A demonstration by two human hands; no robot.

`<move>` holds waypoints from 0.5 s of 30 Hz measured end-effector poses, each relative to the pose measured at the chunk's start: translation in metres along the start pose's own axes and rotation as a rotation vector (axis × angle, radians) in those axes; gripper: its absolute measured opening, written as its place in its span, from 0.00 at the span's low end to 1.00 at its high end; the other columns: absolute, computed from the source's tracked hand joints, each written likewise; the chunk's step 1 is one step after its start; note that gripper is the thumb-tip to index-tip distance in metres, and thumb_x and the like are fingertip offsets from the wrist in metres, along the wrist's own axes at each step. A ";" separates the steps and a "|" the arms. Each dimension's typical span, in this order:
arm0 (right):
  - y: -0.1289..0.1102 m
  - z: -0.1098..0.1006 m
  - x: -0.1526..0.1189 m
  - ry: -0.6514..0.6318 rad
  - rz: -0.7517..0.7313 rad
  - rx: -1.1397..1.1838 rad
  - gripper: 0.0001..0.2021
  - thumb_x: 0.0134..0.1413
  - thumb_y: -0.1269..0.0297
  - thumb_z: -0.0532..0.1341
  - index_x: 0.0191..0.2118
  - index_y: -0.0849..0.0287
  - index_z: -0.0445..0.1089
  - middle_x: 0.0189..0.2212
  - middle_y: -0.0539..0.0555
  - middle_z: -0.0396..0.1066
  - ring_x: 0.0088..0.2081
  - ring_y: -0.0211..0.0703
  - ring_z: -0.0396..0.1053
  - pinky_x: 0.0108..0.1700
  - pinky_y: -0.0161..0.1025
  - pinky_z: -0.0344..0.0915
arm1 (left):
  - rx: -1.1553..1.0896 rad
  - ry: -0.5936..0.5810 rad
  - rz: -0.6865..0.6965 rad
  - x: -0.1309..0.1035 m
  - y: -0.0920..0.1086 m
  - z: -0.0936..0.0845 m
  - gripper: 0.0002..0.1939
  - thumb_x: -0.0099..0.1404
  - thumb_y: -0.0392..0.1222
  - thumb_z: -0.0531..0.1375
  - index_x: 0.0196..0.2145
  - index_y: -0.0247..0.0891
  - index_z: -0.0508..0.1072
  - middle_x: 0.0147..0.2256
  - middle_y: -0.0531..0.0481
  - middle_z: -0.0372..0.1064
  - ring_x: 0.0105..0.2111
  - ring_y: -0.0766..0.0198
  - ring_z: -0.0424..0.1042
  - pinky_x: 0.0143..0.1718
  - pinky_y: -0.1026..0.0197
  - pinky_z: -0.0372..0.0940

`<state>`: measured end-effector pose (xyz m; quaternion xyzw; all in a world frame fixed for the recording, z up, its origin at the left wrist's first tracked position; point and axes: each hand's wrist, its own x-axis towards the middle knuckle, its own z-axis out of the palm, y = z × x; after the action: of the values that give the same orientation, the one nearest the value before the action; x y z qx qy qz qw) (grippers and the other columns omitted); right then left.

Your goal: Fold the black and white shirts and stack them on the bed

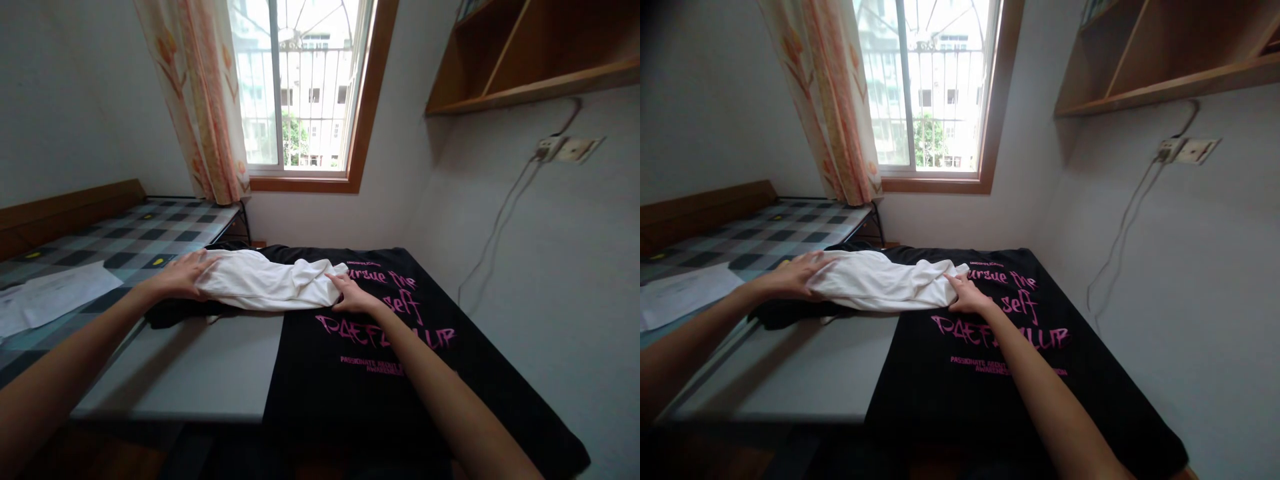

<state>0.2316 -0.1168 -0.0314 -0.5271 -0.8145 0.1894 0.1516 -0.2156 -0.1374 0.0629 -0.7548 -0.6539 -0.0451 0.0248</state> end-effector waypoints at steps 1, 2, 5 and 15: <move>-0.002 0.001 0.002 -0.012 0.015 -0.036 0.46 0.35 0.68 0.72 0.65 0.55 0.60 0.59 0.63 0.59 0.58 0.57 0.61 0.59 0.48 0.59 | -0.007 0.018 -0.040 -0.001 -0.009 0.004 0.50 0.38 0.50 0.70 0.61 0.45 0.65 0.64 0.38 0.57 0.59 0.38 0.61 0.54 0.49 0.60; -0.003 0.003 0.005 -0.013 0.028 -0.067 0.39 0.38 0.68 0.71 0.61 0.56 0.65 0.56 0.62 0.62 0.55 0.55 0.64 0.57 0.46 0.61 | -0.030 0.014 -0.057 -0.001 -0.017 0.008 0.49 0.42 0.50 0.68 0.63 0.42 0.63 0.63 0.37 0.57 0.59 0.38 0.62 0.54 0.50 0.61; -0.009 0.003 0.014 0.009 0.048 -0.106 0.12 0.48 0.68 0.66 0.41 0.59 0.77 0.46 0.60 0.69 0.45 0.49 0.70 0.49 0.39 0.65 | -0.160 -0.044 -0.027 -0.003 -0.034 0.017 0.45 0.49 0.52 0.62 0.64 0.37 0.61 0.59 0.38 0.64 0.55 0.44 0.67 0.51 0.56 0.63; -0.037 -0.019 0.034 0.191 0.071 0.990 0.07 0.56 0.59 0.60 0.35 0.56 0.66 0.32 0.50 0.72 0.37 0.42 0.72 0.40 0.43 0.73 | -0.257 0.414 -0.274 0.001 0.003 -0.021 0.19 0.62 0.43 0.51 0.47 0.36 0.72 0.43 0.45 0.75 0.42 0.52 0.72 0.39 0.58 0.63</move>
<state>0.1967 -0.0972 0.0039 -0.4344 -0.5910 0.5087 0.4508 -0.2133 -0.1388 0.0836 -0.6311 -0.7196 -0.2841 0.0556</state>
